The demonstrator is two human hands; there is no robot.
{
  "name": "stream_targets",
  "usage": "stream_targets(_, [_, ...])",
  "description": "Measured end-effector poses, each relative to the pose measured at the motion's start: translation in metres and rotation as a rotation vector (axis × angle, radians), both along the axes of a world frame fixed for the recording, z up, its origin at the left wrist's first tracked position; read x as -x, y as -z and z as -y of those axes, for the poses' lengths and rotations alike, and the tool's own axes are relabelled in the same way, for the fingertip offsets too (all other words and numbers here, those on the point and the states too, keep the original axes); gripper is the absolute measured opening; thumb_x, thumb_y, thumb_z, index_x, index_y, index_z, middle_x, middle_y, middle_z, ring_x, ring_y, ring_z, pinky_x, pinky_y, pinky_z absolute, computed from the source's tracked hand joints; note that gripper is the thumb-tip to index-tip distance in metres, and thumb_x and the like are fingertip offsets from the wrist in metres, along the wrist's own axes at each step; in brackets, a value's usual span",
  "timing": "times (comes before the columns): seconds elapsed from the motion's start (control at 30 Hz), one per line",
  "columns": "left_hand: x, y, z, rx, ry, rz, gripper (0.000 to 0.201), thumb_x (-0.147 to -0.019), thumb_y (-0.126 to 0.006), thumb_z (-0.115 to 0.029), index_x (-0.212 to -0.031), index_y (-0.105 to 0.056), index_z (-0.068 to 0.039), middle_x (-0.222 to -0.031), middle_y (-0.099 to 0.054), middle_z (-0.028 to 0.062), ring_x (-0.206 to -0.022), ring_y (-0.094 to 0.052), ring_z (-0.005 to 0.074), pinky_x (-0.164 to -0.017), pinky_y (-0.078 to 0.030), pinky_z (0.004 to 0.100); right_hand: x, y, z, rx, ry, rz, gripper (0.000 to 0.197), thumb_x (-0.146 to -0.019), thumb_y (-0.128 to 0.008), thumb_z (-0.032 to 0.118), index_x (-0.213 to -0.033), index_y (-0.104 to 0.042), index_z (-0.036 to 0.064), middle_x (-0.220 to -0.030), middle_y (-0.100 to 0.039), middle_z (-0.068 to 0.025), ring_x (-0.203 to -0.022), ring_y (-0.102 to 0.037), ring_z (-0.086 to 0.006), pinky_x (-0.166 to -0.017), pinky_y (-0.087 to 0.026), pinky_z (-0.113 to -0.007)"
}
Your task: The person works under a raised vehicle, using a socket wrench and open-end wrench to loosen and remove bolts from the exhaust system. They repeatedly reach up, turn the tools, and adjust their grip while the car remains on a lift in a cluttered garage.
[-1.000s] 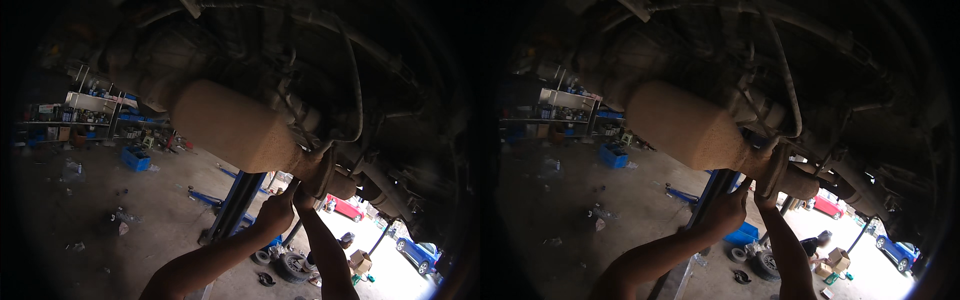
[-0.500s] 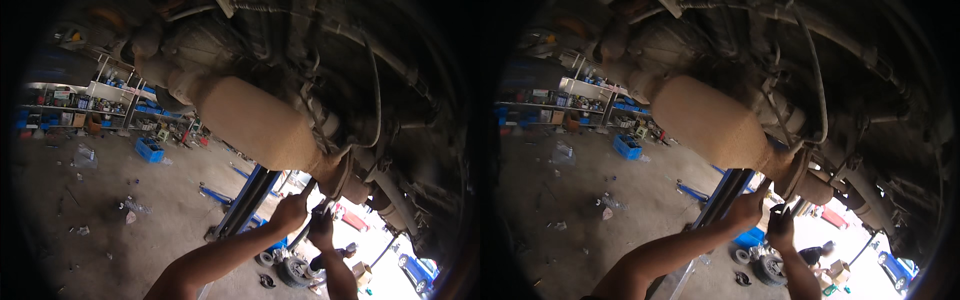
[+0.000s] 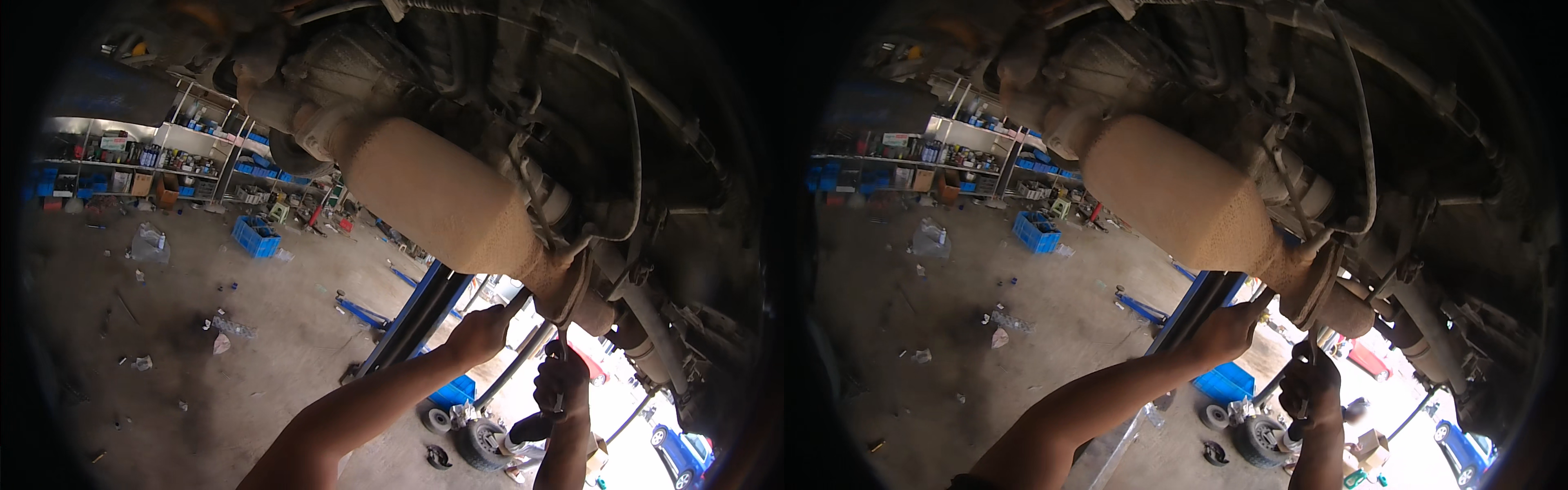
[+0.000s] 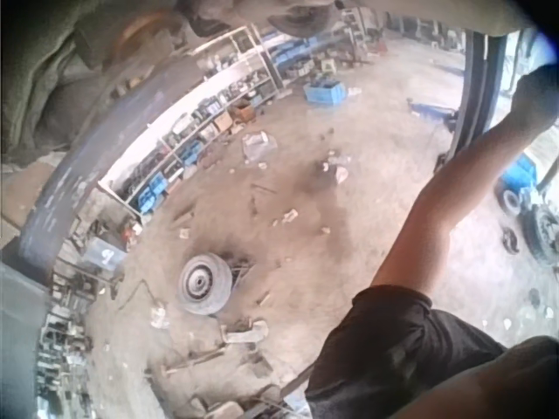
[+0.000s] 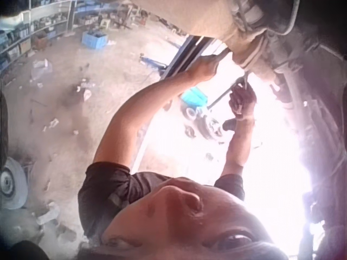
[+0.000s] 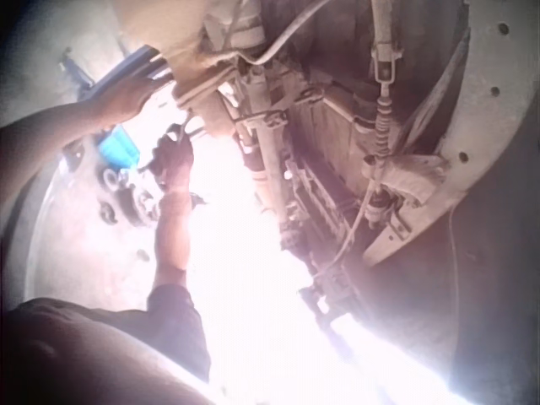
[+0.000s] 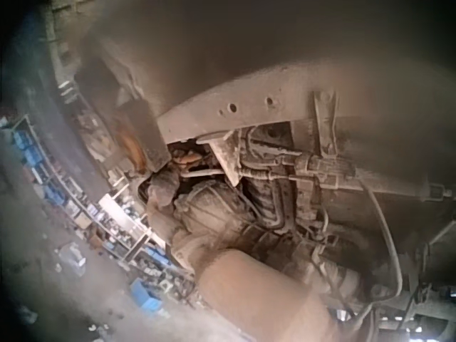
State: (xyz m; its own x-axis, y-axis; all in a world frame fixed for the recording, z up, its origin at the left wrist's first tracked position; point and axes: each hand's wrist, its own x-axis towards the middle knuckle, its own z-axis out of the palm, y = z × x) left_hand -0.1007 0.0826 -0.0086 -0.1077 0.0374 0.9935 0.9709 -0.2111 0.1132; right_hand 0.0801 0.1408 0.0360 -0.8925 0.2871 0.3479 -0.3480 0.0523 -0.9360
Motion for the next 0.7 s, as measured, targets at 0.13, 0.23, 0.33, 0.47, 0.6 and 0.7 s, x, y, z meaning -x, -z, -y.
stream_targets(0.13, [-0.034,-0.005,0.004,0.230,0.065,0.217,0.060,-0.079,-0.047,-0.004,-0.137,-0.030,-0.006,-0.069,-0.058,0.0220,-0.066,-0.059,0.0363,-0.061,-0.048,0.0457,0.065,0.050,-0.073,-0.837,0.631,-0.460,0.007,-0.086,-0.050,0.010,-0.090,-0.046,0.0059,-0.052,-0.045,-0.0044,-0.041,-0.044,-0.0179,-0.039,-0.032,-0.028])
stream_targets(0.23, [-0.056,-0.010,0.007,0.136,0.246,0.367,0.051,-0.086,-0.042,-0.008,-0.136,-0.032,-0.004,-0.065,-0.056,0.0245,-0.057,-0.057,0.0386,-0.052,-0.044,0.0461,0.132,0.051,-0.143,-1.017,0.851,-0.743,0.010,-0.079,-0.057,0.007,-0.076,-0.048,0.0035,-0.054,-0.045,-0.0100,-0.049,-0.046,-0.0244,-0.046,-0.034,-0.035])
stream_targets(0.33, [-0.063,-0.018,0.025,0.189,0.261,0.329,0.048,-0.088,-0.045,-0.017,-0.132,-0.034,0.000,-0.066,-0.058,0.0233,-0.059,-0.059,0.0375,-0.053,-0.047,0.0448,0.145,0.038,-0.168,-1.093,0.760,-0.758,0.011,-0.076,-0.054,0.007,-0.068,-0.049,0.0014,-0.059,-0.047,-0.0148,-0.051,-0.041,-0.0270,-0.049,-0.035,-0.040])
stream_targets(0.47, [-0.037,-0.011,0.022,0.207,0.112,0.193,0.050,-0.084,-0.046,-0.005,-0.133,-0.037,-0.003,-0.060,-0.055,0.0220,-0.052,-0.055,0.0351,-0.048,-0.043,0.0440,0.104,0.067,-0.112,-1.048,0.740,-0.573,0.009,-0.084,-0.051,0.007,-0.092,-0.049,0.0050,-0.060,-0.047,-0.0053,-0.051,-0.047,-0.0179,-0.046,-0.039,-0.031])
stream_targets(0.6, [0.007,0.003,-0.003,0.091,-0.034,-0.038,0.052,-0.083,-0.047,-0.002,-0.133,-0.037,-0.006,-0.067,-0.056,0.0225,-0.055,-0.055,0.0356,-0.051,-0.044,0.0444,-0.005,0.010,-0.024,0.304,-0.404,-0.048,0.014,-0.085,-0.050,0.004,-0.096,-0.044,0.0105,-0.056,-0.041,-0.0009,-0.035,-0.035,-0.0099,-0.029,-0.025,-0.025])
stream_targets(0.7, [-0.009,0.000,0.000,0.154,-0.012,0.083,0.055,-0.082,-0.044,-0.004,-0.136,-0.032,-0.006,-0.074,-0.059,0.0214,-0.064,-0.059,0.0350,-0.057,-0.048,0.0431,0.027,0.027,-0.051,-0.700,0.362,-0.113,0.008,-0.087,-0.049,0.007,-0.094,-0.052,0.0092,-0.064,-0.054,-0.0042,-0.052,-0.051,-0.0128,-0.045,-0.039,-0.026])
